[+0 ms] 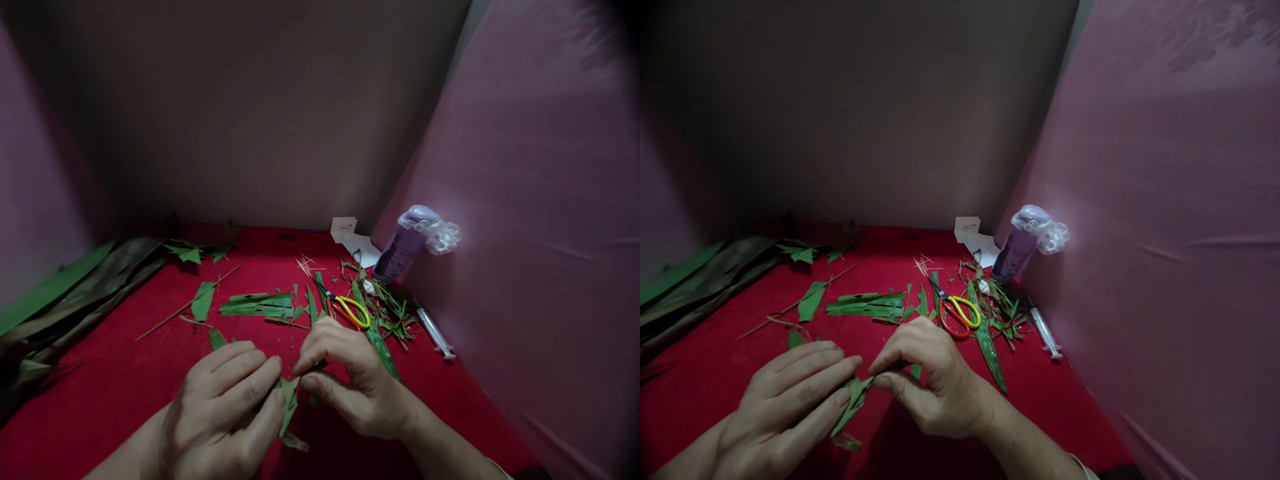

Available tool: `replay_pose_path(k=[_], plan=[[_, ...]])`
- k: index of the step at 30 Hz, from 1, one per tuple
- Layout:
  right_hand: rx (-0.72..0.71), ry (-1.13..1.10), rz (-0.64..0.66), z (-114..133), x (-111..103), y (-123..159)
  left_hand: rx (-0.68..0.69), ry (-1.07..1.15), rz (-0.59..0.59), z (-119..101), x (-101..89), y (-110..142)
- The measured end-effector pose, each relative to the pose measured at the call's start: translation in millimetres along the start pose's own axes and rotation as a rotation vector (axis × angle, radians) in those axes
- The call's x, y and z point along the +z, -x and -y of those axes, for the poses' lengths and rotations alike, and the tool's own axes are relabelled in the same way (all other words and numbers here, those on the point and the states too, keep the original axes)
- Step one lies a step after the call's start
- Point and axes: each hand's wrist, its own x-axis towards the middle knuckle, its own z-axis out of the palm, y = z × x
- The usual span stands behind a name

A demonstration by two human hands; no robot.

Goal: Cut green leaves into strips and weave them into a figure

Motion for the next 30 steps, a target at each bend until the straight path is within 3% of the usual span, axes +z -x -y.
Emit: replay_pose_path(k=[3, 8, 12, 20, 30], plan=[[0.000, 0.002, 0.031, 1, -2, -1, 0.015, -0.003, 0.003, 0, 0.8, 1], [0.134, -0.008, 0.098, 0, 0, 0, -0.021, 0.013, 0.041, 1, 0.0, 2], [0.030, 0.108, -0.025, -4, 4, 0, 0.035, 0.055, 0.021, 3, 1.3, -2], [-0.152, 0.508, -0.290, -10, 9, 1, -0.002, 0.157, 0.084, 5, 5.8, 4], [-0.219, 0.554, -0.366, -13, 14, 4, -0.084, 0.319, 0.268, 6, 9.8, 6]])
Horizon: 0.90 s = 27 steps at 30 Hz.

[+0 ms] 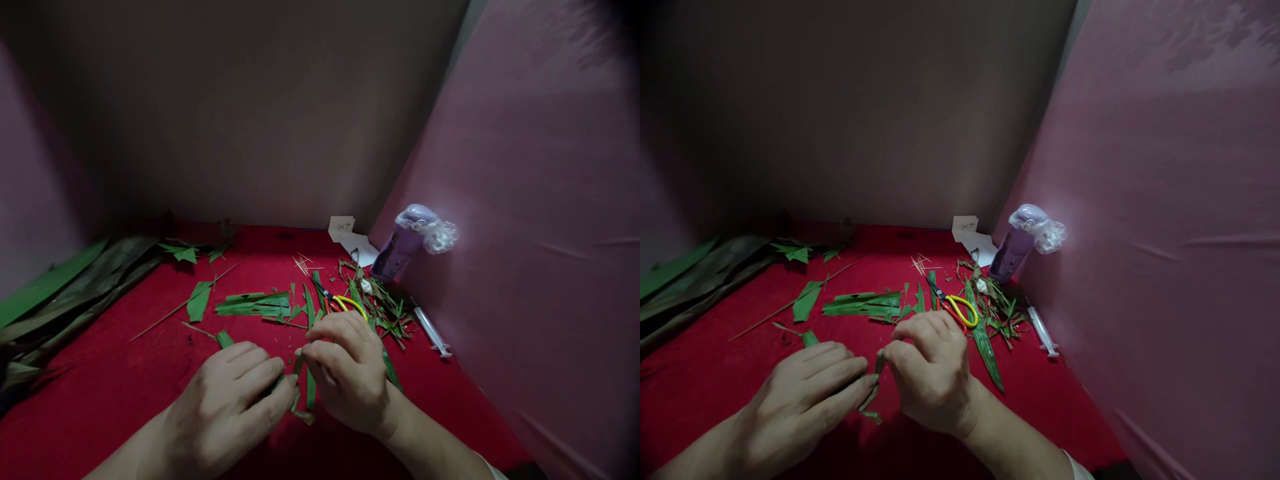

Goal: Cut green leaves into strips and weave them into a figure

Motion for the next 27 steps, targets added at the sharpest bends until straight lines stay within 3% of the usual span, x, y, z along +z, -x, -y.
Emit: replay_pose_path(k=[6, 9, 11, 14, 17, 23, 25, 27], plan=[[-0.112, -0.053, 0.049, 0, -4, 2, 0.002, 0.020, -0.050, 0, 2.3, 2], [-0.098, -0.069, 0.049, 2, -5, 1, -0.008, 0.035, -0.097, 0, 3.4, 2], [-0.006, -0.134, 0.060, 3, -5, 0, -0.031, 0.040, -0.097, 0, 3.5, 3], [0.247, -0.322, 0.102, 4, -4, -3, -0.077, 0.034, -0.097, 0, 4.3, 4], [0.419, -0.357, 0.088, 4, -5, -6, -0.114, 0.012, -0.108, 1, 6.6, 8], [0.272, -0.290, -0.039, 9, -14, -3, -0.096, -0.065, -0.178, 6, 12.2, 18], [0.322, -0.360, 0.076, 11, -14, -4, -0.083, -0.111, -0.188, 8, 11.8, 21], [0.521, -0.477, 0.241, 12, -11, -6, -0.058, -0.176, -0.193, 8, 10.1, 21]])
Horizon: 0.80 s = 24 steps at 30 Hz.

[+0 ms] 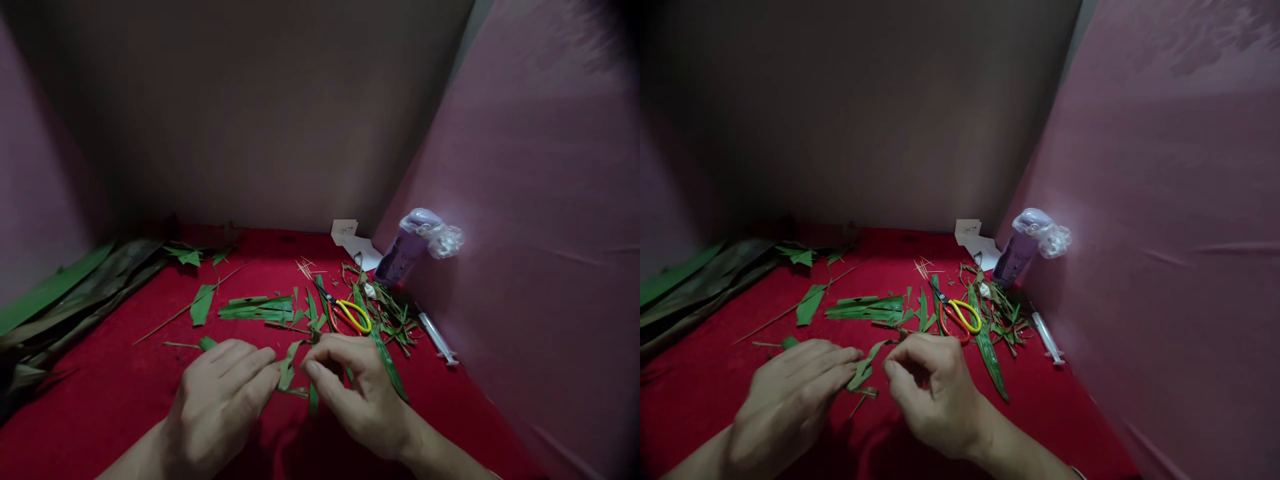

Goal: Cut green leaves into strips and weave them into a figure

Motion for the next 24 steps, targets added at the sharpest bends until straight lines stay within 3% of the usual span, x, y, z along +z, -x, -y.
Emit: replay_pose_path(k=[2, 4, 10, 24], plan=[[0.212, -0.161, 0.080, -1, 3, -3, 0.038, -0.060, -0.002, -1, -2.1, -4], [0.337, -0.364, 0.102, -4, 7, -6, 0.068, -0.084, 0.003, -2, -3.9, -10], [0.522, -0.765, 0.085, -15, 14, -6, 0.078, -0.072, -0.009, -8, -4.5, -22], [0.535, -0.735, -0.009, -20, 32, 0, 0.068, -0.114, 0.038, -10, 0.2, -17]])
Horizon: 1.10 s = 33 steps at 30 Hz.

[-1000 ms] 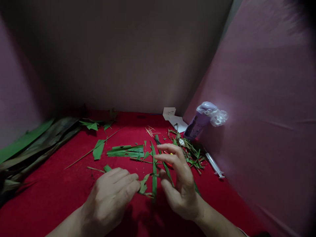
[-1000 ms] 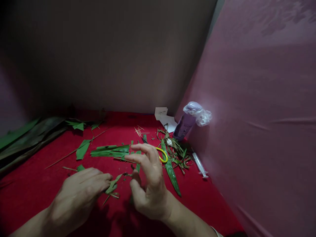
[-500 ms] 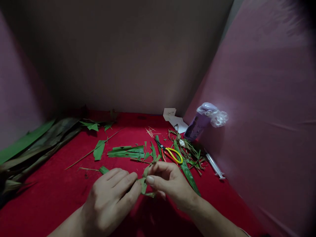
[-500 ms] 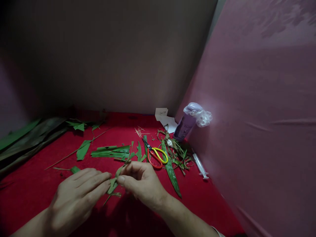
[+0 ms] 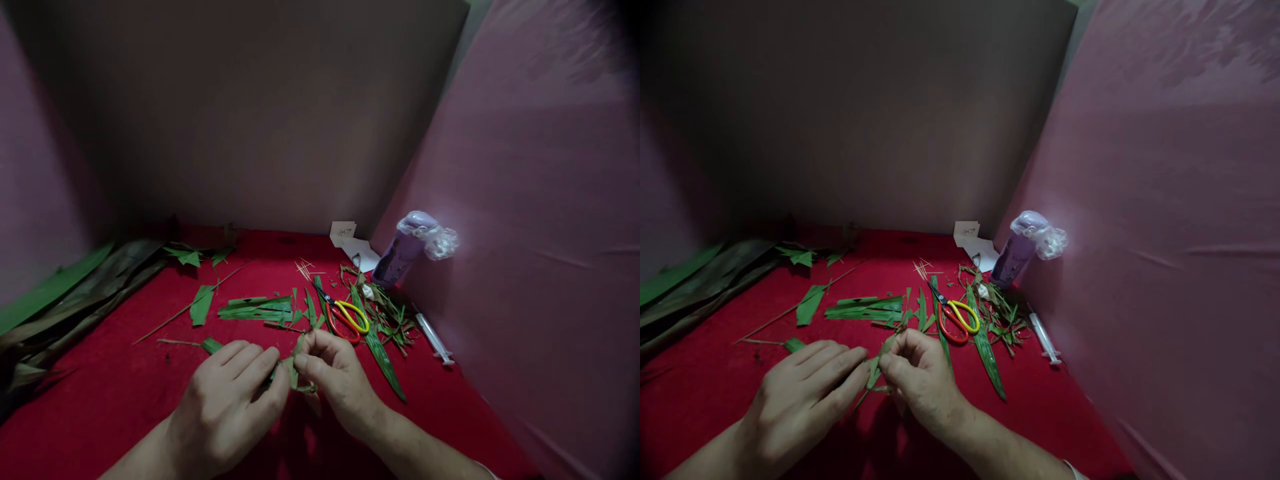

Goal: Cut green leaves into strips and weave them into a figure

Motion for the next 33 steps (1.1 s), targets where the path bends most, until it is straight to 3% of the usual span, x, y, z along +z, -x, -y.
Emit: replay_pose_path(k=[12, 17, 23, 33], plan=[[-0.016, 0.069, 0.041, 6.6, -1.6, -3.4, 0.018, -0.031, 0.026, 1.5, -1.5, -3.0], [-0.139, 0.110, -0.022, 4.2, -0.8, -1.2, 0.032, -0.025, 0.016, 1.3, -2.1, -4.6], [-0.051, 0.107, -0.007, 7.9, 0.0, -1.9, 0.040, -0.020, 0.053, 1.8, -1.1, -2.8], [-0.099, 0.128, -0.027, 9.7, 0.2, -1.7, 0.031, -0.012, 0.050, -1.2, -1.2, -5.0]])
